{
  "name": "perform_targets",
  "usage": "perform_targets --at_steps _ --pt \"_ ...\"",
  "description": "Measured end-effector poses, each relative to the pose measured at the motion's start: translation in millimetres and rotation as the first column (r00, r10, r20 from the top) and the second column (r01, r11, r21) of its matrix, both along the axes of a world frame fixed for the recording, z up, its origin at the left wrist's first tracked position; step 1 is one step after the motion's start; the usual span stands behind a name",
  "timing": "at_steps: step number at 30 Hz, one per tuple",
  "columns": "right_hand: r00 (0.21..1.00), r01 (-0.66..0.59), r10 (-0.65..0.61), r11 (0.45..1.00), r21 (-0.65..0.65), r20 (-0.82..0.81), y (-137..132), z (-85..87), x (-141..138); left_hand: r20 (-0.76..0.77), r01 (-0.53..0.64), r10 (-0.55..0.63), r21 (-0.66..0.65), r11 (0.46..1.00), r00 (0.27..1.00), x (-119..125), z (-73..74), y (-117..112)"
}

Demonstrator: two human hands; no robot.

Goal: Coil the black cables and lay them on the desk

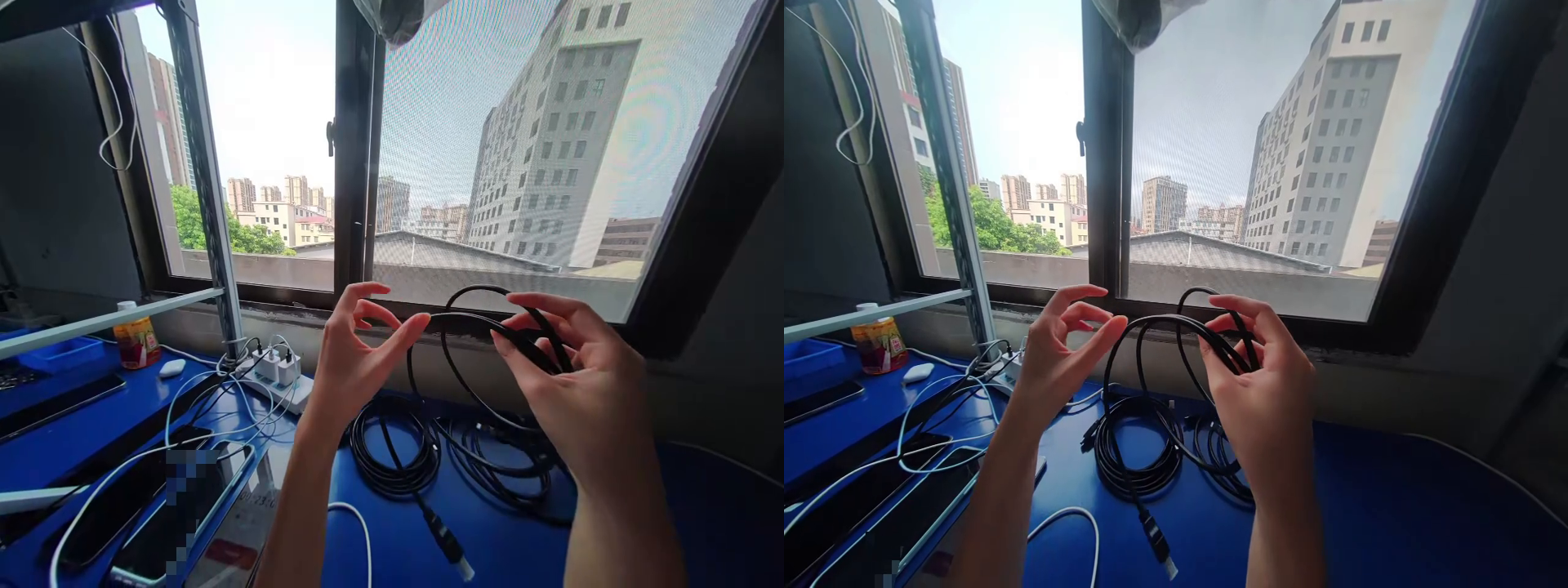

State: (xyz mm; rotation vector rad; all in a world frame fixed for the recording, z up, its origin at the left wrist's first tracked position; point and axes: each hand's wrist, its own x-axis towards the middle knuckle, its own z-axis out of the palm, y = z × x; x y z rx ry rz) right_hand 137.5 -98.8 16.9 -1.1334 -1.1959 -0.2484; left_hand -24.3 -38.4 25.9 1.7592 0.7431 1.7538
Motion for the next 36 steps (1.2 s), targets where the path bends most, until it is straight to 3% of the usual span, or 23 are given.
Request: perform_targets --at_steps 2,7,10,16,21,23,25,28,31,33,36 --pt "1.0 0.024 -0.023 0.999 0.047 -0.017 -3.7 1.5 -4.6 -0.044 0.041 -0.039 0.032 0.999 0.998 3.3 -4.4 3.9" --pt "0.996 0.058 -0.046 0.985 0.162 -0.077 -16.8 4.5 -22.3 -0.112 0.164 -0.177 -0.116 0.98 0.978 21.1 -19.2 26.4" --pt "0.995 0.06 -0.041 0.972 0.226 -0.086 -23.5 6.1 -28.1 -0.029 0.188 -0.198 -0.204 0.961 0.98 31.9 -22.1 33.8" --pt "0.994 -0.072 0.048 0.959 0.273 0.093 -26.6 6.8 -28.6 0.097 0.41 -0.4 -0.305 0.86 0.912 37.8 -19.1 29.0" --pt "0.997 -0.077 0.072 0.96 0.269 0.03 -20.2 5.3 -24.7 0.221 0.498 -0.451 -0.252 0.83 0.865 36.5 -16.5 26.4" --pt "0.995 -0.098 0.102 0.964 0.247 -0.003 -13.4 4.1 -18.2 0.286 0.485 -0.417 -0.233 0.843 0.863 35.5 -15.2 25.6" --pt "0.993 -0.112 0.117 0.984 0.14 -0.027 -5.5 2.3 -9.3 0.375 0.418 -0.328 -0.192 0.888 0.867 33.6 -13.9 24.5" --pt "0.998 -0.06 0.059 0.997 -0.041 -0.027 3.4 -0.8 2.2 0.456 0.218 -0.146 -0.108 0.97 0.878 28.3 -12.2 21.8" --pt "1.0 -0.021 0.021 0.998 -0.058 -0.001 4.5 -2.2 3.2 0.411 0.057 -0.028 -0.058 0.997 0.911 23.1 -10.4 16.7" --pt "0.993 -0.113 0.111 0.991 -0.077 -0.026 1.0 -1.8 -2.9 0.332 0.027 -0.013 -0.038 0.999 0.943 22.1 -9.1 11.9" --pt "0.947 -0.316 0.301 0.938 -0.143 -0.114 -7.6 0.2 -16.2 0.244 0.09 -0.074 -0.054 0.994 0.967 24.9 -7.9 5.3"
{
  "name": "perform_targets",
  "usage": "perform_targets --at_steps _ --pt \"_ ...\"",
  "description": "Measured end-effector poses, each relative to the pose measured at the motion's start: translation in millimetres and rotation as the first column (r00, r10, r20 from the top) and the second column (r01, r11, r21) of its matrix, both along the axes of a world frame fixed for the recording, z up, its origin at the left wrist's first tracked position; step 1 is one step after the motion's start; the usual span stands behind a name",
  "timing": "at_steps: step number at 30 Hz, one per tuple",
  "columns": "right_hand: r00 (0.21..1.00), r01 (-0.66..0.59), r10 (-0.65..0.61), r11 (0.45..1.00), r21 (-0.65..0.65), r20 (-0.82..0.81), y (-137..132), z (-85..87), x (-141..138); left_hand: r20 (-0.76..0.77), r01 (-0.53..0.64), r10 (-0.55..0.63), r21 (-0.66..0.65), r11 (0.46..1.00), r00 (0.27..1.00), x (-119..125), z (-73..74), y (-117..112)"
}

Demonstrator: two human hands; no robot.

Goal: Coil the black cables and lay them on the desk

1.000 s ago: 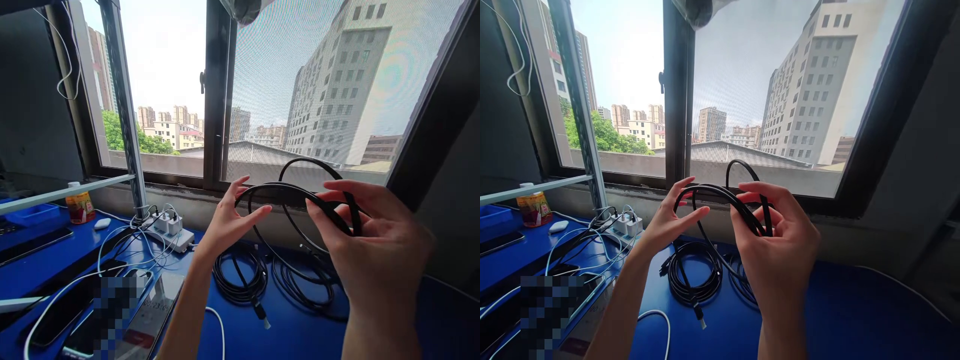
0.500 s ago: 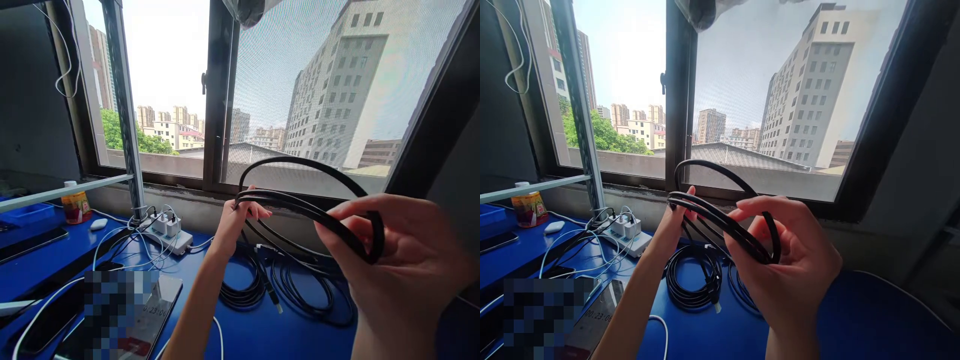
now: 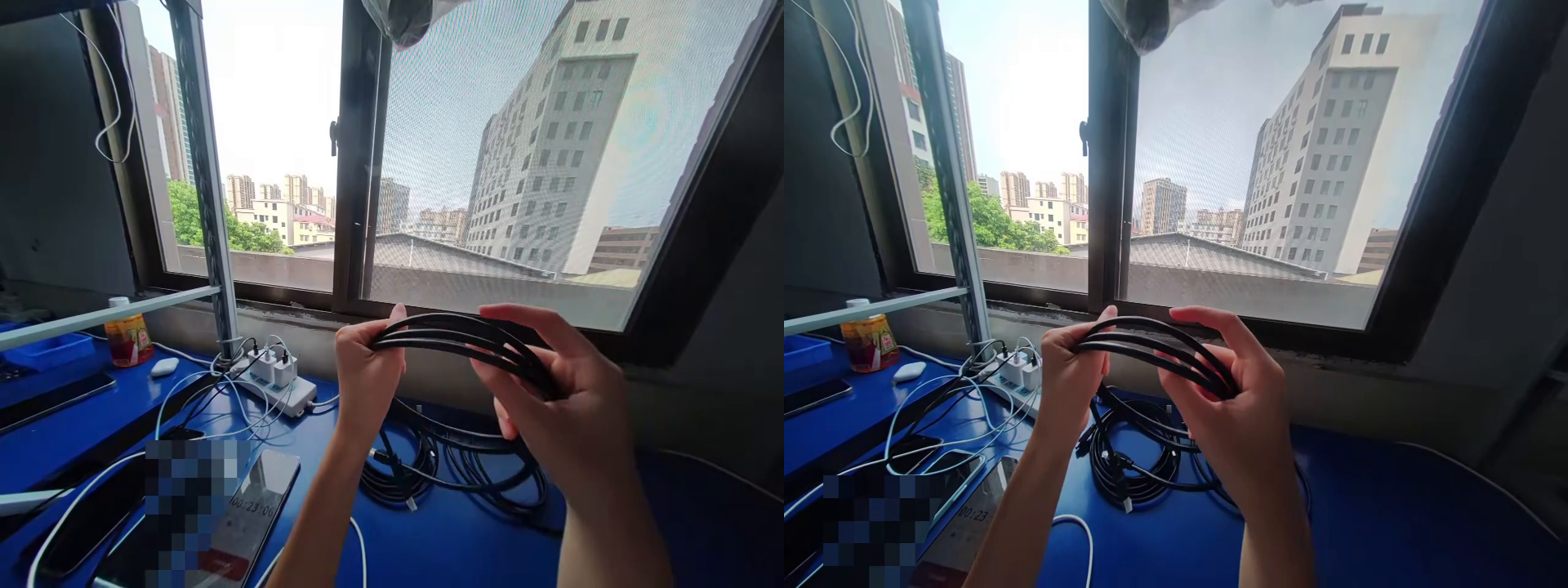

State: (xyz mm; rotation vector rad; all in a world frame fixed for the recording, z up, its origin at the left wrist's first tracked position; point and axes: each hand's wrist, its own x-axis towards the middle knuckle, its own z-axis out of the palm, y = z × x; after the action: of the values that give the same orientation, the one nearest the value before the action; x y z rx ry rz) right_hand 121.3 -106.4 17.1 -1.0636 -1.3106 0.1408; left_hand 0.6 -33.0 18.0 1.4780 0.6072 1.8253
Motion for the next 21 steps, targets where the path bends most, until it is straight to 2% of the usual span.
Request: perform_targets --at_steps 3,6,8,10,12,15,18,21 --pt "0.995 -0.082 0.078 0.995 -0.055 -0.068 -9.3 2.8 -8.8 -0.011 0.123 -0.125 -0.093 0.988 0.992 3.3 0.0 -2.0" --pt "0.984 -0.171 0.164 0.98 -0.103 -0.07 -17.7 6.1 -8.7 0.002 0.252 -0.257 -0.199 0.947 0.966 3.5 -0.5 -0.5" --pt "0.974 -0.226 0.22 0.963 -0.144 -0.056 -22.6 8.3 -5.4 0.016 0.31 -0.315 -0.233 0.922 0.949 2.7 -0.6 0.1" --pt "0.974 -0.226 0.218 0.959 -0.174 -0.062 -26.6 10.0 -1.5 0.018 0.34 -0.346 -0.237 0.91 0.938 2.7 -0.9 -0.3" --pt "0.98 -0.196 0.186 0.966 -0.17 -0.072 -29.4 10.7 1.3 0.009 0.361 -0.369 -0.231 0.903 0.929 4.7 -2.2 -0.7" --pt "0.988 -0.117 0.107 0.99 -0.084 -0.112 -31.3 10.4 1.0 -0.049 0.411 -0.437 -0.262 0.873 0.898 11.7 -6.6 1.0" --pt "0.985 0.012 -0.007 1.0 0.029 -0.173 -32.3 10.7 -5.1 -0.136 0.449 -0.521 -0.36 0.818 0.842 21.5 -13.0 5.7" --pt "0.954 0.141 -0.11 0.986 0.094 -0.278 -34.7 12.5 -15.0 -0.219 0.457 -0.604 -0.476 0.752 0.767 31.0 -19.6 9.4"
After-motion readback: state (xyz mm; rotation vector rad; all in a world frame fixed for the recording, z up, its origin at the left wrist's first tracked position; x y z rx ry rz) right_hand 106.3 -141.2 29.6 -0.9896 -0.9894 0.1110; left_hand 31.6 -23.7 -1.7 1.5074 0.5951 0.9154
